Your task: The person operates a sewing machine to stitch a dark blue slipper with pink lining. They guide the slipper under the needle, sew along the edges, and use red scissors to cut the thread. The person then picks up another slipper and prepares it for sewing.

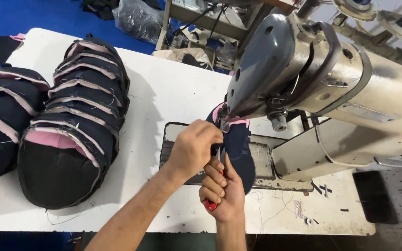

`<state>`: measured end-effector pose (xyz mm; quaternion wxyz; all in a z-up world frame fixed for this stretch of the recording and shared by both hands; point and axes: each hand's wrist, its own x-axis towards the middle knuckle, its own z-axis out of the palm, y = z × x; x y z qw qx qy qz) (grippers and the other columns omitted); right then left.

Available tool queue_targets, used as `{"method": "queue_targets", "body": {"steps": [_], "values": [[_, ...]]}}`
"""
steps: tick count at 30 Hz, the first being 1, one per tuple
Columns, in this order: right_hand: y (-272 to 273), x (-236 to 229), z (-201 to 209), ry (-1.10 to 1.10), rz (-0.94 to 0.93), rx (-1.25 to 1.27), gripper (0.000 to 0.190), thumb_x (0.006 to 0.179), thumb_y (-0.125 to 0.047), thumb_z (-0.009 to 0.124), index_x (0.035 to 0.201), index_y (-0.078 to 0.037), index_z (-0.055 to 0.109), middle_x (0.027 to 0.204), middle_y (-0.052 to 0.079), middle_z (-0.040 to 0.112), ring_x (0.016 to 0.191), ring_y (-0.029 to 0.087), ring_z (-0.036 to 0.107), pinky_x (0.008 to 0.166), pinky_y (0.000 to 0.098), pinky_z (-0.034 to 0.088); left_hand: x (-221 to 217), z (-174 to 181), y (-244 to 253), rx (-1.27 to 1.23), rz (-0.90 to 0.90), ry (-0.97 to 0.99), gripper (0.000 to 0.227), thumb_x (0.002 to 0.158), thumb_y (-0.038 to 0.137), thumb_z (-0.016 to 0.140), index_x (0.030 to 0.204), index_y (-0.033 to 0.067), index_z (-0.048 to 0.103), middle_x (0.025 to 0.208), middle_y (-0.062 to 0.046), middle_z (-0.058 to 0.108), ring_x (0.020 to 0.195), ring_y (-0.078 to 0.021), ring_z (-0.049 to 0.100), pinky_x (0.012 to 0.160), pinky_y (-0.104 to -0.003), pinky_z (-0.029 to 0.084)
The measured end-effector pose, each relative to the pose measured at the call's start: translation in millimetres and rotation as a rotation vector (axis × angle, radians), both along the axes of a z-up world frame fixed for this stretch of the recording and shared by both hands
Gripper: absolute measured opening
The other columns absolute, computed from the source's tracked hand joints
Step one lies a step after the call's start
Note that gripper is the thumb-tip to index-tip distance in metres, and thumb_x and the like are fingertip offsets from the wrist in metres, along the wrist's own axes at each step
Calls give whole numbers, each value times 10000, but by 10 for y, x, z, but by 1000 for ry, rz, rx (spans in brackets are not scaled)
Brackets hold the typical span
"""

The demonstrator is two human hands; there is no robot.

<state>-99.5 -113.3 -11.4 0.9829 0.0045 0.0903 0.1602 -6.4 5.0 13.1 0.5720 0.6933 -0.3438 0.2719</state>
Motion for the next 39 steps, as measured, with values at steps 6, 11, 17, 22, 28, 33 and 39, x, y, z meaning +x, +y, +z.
{"method": "queue_targets", "body": {"steps": [6,11,17,22,28,33,39], "values": [[-110,-5,-48,-162,150,13,372,1123,-397,417,876,-121,450,597,-52,335,428,52,273,368,197,247,-2,-17,-67,-139,-25,439,62,861,-60,693,868,-13,652,761,-91,694,615,-173,648,574,-296,506],[1,48,42,-134,98,13,391,1123,-406,406,869,-111,448,594,-54,331,422,46,264,355,197,255,-22,-7,-33,-130,-38,402,51,875,-52,687,886,-9,661,804,-92,701,647,-182,679,587,-298,522],[45,85,73,-71,26,13,389,1120,-408,404,872,-113,459,591,-49,330,420,52,254,345,199,258,-20,-1,-26,-120,-47,376,42,890,-30,699,882,-8,664,826,-90,702,660,-200,695,584,-304,528],[63,106,106,-65,18,58,387,1120,-410,402,869,-123,463,591,-49,331,423,56,253,346,194,260,-22,-41,-17,-121,-64,356,40,899,-31,689,882,-3,667,828,-80,695,675,-197,700,593,-300,543],[68,118,135,-18,-15,81,387,1123,-395,401,853,-124,463,584,-46,325,407,52,241,328,196,254,4,-170,-27,-130,-30,127,76,893,-60,705,906,3,664,853,-78,687,729,-208,689,625,-297,550],[36,164,52,8,16,-28,400,1095,-391,463,786,-138,458,532,-57,268,383,71,202,335,225,208,-10,-274,-153,-263,-35,346,114,883,-101,682,868,11,668,806,-50,692,696,-148,681,589,-266,550],[-21,147,-31,-1,19,-96,412,1094,-395,483,765,-148,446,519,-57,260,381,70,202,332,234,198,-72,-203,-129,-261,-14,278,120,895,-119,639,892,0,651,826,-56,662,734,-117,651,628,-257,533]]}}
